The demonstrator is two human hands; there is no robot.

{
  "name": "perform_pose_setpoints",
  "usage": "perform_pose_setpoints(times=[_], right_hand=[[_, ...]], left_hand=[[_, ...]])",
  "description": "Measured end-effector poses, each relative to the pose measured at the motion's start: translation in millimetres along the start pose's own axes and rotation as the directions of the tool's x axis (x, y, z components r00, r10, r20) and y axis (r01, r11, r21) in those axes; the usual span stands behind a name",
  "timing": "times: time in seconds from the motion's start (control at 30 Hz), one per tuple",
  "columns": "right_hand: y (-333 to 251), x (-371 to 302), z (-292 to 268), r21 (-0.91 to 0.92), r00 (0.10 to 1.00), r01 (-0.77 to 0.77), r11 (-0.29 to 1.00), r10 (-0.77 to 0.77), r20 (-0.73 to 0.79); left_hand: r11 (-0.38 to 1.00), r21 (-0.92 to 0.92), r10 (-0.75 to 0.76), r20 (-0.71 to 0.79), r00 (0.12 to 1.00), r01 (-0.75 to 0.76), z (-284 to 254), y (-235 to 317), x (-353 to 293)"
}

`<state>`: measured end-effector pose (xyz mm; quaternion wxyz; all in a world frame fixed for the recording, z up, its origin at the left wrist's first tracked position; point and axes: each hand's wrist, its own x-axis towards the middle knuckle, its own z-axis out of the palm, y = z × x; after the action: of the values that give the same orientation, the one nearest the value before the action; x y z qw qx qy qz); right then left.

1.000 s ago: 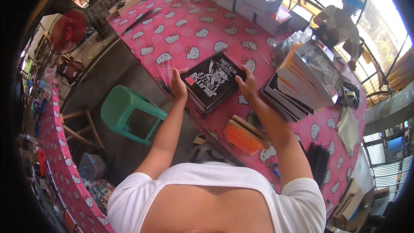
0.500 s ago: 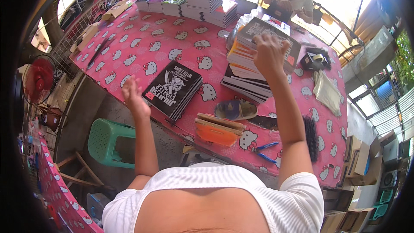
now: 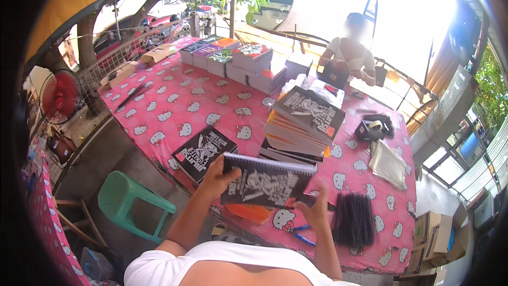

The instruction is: The person organizes stacks of notebooks, fits a spiral binding through the punched holes of a notebook, and clips the binding wire using blue-handled pliers.

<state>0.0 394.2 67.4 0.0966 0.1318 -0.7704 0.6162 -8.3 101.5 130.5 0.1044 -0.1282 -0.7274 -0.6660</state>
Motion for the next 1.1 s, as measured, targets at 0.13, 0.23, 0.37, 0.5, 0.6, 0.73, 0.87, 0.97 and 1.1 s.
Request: perform_pose_setpoints(times=[0.13, 0.23, 0.37, 0.5, 0.6, 0.73, 0.87, 0.97, 1.1], right_hand=[[14.9, -19.2, 19.5, -0.065, 0.997, 0.07, 0.995, -0.068, 0.04], [30.2, -21.2, 34.0, -0.016, 0.984, 0.178, 0.984, -0.178, -0.013], [45.2, -34.1, 50.2, -0.177, 0.989, 0.111, 0.978, -0.09, 0.119], [61.4, -51.5, 35.0, -0.423, 0.972, 0.171, 0.89, -0.083, 0.22], [7.3, -55.3, 54.7, 0.085, 0.999, -0.005, 0.996, 0.002, 0.037], [-5.0, -62.8, 43.7, -0.192, 0.987, 0.084, 0.978, -0.055, 0.151], [-36.6, -13.8, -33.9, -0.754, 0.99, -0.068, 0.653, -0.052, -0.134], [111.3, -20.5, -133.5, -0.93, 0.939, -0.342, 0.133, 0.014, -0.344], [99.6, 10.6, -122.8, -0.893, 0.908, -0.359, 0.27, 0.323, -0.267]], left_hand=[[0.982, 0.064, 0.17, 0.121, 0.978, -0.179, -1.9, 12.9, -15.0], [0.954, 0.14, 0.258, 0.065, 0.964, -0.265, -6.3, 10.1, -16.6], [0.997, -0.069, 0.042, 0.007, 0.999, -0.041, -17.1, -30.4, -30.0], [0.999, 0.017, 0.037, -0.269, 0.962, -0.033, -11.9, -69.4, -62.0], [0.998, -0.049, -0.052, -0.282, 0.958, 0.039, 14.4, -111.7, -78.7], [0.995, -0.076, -0.086, -0.252, 0.964, 0.069, 14.4, -146.6, -97.5], [0.948, 0.306, 0.2, -0.354, 0.914, -0.088, 12.5, -74.5, -76.8], [0.756, 0.614, 0.403, -0.162, 0.9, -0.228, 62.7, -3.5, -53.9], [0.398, 0.858, 0.443, 0.132, 0.887, -0.326, 95.0, 2.6, -56.5]])
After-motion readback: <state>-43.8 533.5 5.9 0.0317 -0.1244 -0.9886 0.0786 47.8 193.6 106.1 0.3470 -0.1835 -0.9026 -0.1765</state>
